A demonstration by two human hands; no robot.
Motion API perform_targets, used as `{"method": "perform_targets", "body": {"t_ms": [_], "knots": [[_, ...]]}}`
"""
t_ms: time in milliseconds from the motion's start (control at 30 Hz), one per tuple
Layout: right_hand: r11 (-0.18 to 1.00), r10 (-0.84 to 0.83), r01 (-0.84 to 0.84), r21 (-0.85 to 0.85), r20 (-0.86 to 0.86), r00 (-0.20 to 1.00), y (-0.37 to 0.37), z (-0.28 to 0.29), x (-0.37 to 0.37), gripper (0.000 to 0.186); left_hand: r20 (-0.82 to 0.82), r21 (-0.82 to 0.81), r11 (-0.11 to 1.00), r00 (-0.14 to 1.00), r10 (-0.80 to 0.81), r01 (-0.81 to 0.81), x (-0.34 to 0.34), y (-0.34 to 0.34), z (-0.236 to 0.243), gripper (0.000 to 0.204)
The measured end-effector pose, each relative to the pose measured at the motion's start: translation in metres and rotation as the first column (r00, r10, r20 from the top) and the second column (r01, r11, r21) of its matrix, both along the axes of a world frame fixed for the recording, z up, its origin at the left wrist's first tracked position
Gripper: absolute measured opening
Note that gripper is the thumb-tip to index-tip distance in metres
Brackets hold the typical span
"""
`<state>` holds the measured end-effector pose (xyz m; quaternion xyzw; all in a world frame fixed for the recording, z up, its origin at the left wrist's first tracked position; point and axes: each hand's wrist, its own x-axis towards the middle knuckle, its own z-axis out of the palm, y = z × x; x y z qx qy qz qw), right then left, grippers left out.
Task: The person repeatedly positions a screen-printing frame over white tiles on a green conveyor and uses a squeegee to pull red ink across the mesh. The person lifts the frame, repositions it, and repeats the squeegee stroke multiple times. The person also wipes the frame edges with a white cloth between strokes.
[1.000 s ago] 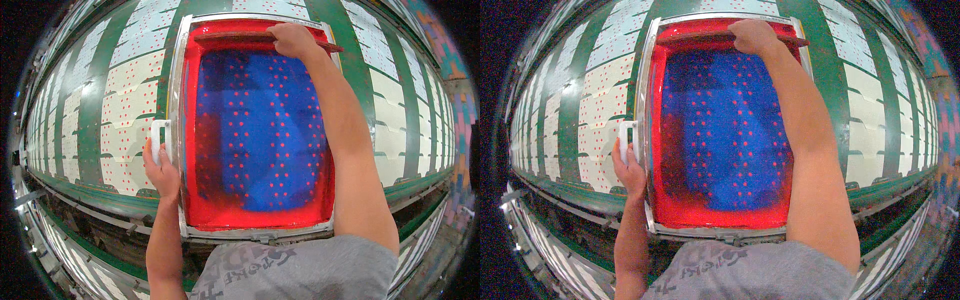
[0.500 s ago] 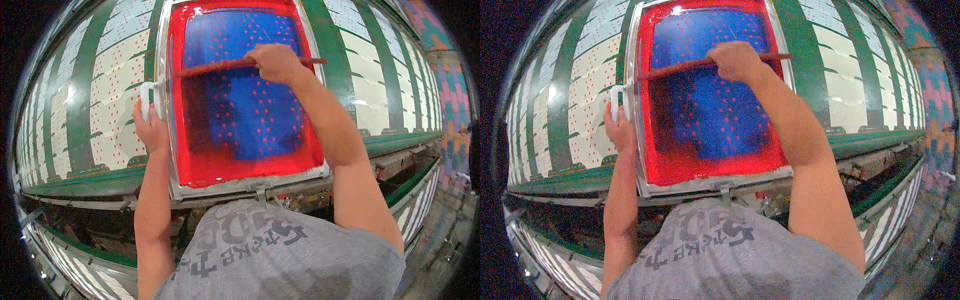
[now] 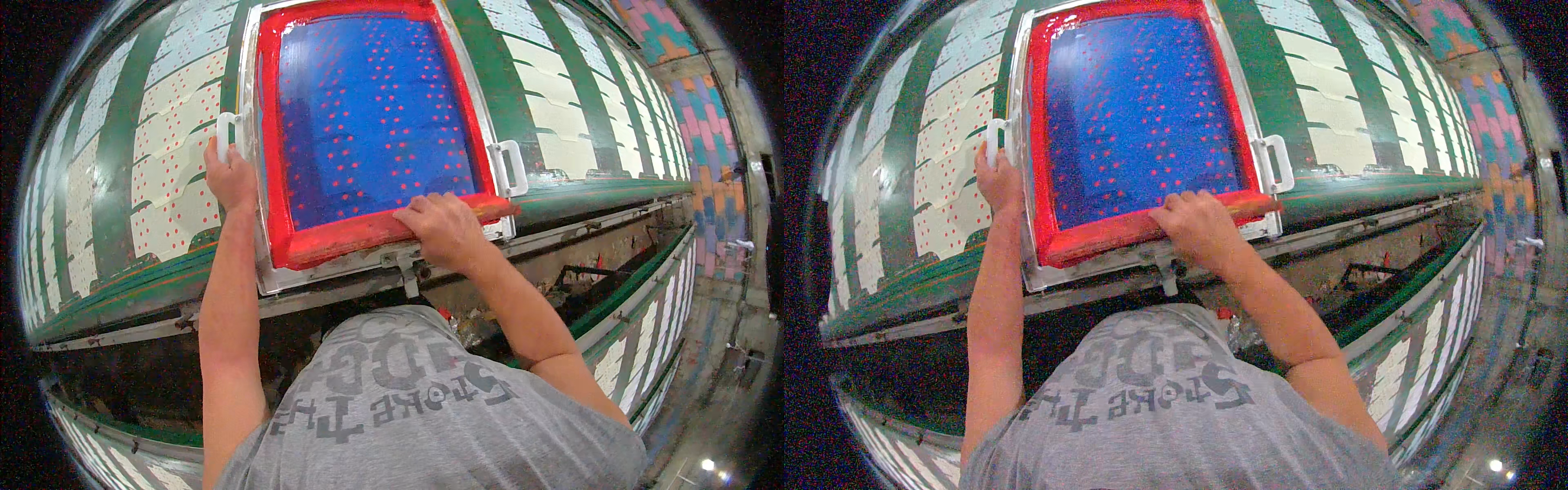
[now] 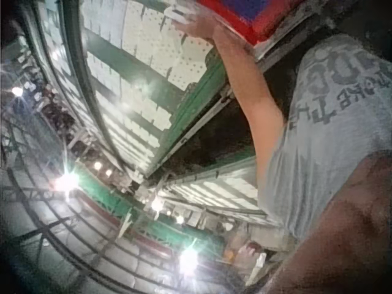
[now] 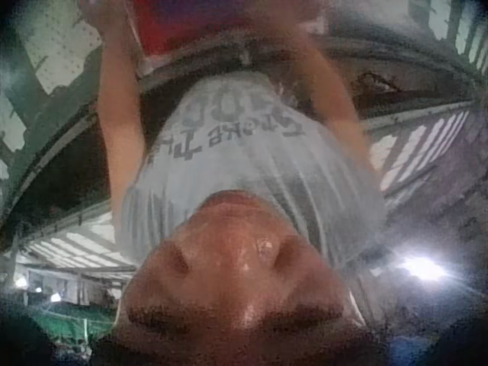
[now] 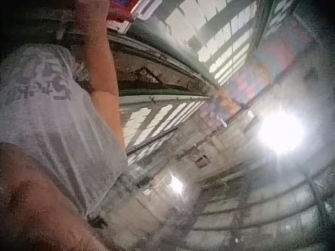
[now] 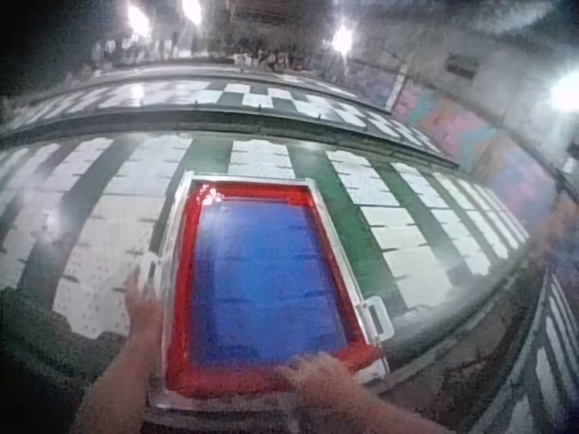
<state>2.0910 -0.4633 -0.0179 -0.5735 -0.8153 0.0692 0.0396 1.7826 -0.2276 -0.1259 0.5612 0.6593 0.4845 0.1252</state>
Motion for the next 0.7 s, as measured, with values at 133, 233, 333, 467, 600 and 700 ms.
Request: {"method": "perform_targets", "body": {"t_ms": [133,233,333,467,600,700], "knots": [[1.0,0.002,-0.003,0.02,0.009,1.0,-0.021,-0.003,-0.004,0.039,-0.02,-0.039,0.999,0.999,0.028,-0.028,0.0,0.001,-0.001,0.046],[0.993,0.117,-0.116,0.021,-0.054,0.992,-0.03,-0.008,0.009,0.049,-0.046,-0.091,0.994,0.998,0.049,-0.053,-0.003,0.005,-0.006,0.045],[0.985,0.164,-0.171,-0.031,-0.156,0.974,-0.042,-0.012,0.025,0.069,-0.192,-0.061,0.993,0.977,0.089,-0.102,-0.007,0.01,-0.011,0.04],[0.968,0.229,-0.25,-0.037,-0.293,0.928,-0.054,-0.016,0.053,0.069,-0.286,-0.156,0.968,0.947,0.146,-0.196,-0.01,0.012,-0.015,0.038],[0.965,0.233,-0.26,0.028,-0.538,0.81,-0.057,-0.014,0.105,0.062,-0.324,-0.167,0.958,0.931,0.169,-0.232,-0.014,0.016,-0.016,0.04],[0.983,0.065,0.056,0.176,-0.612,0.788,-0.048,-0.012,0.158,0.06,-0.365,-0.183,0.949,0.914,0.177,-0.256,-0.021,0.021,-0.021,0.042]]}}
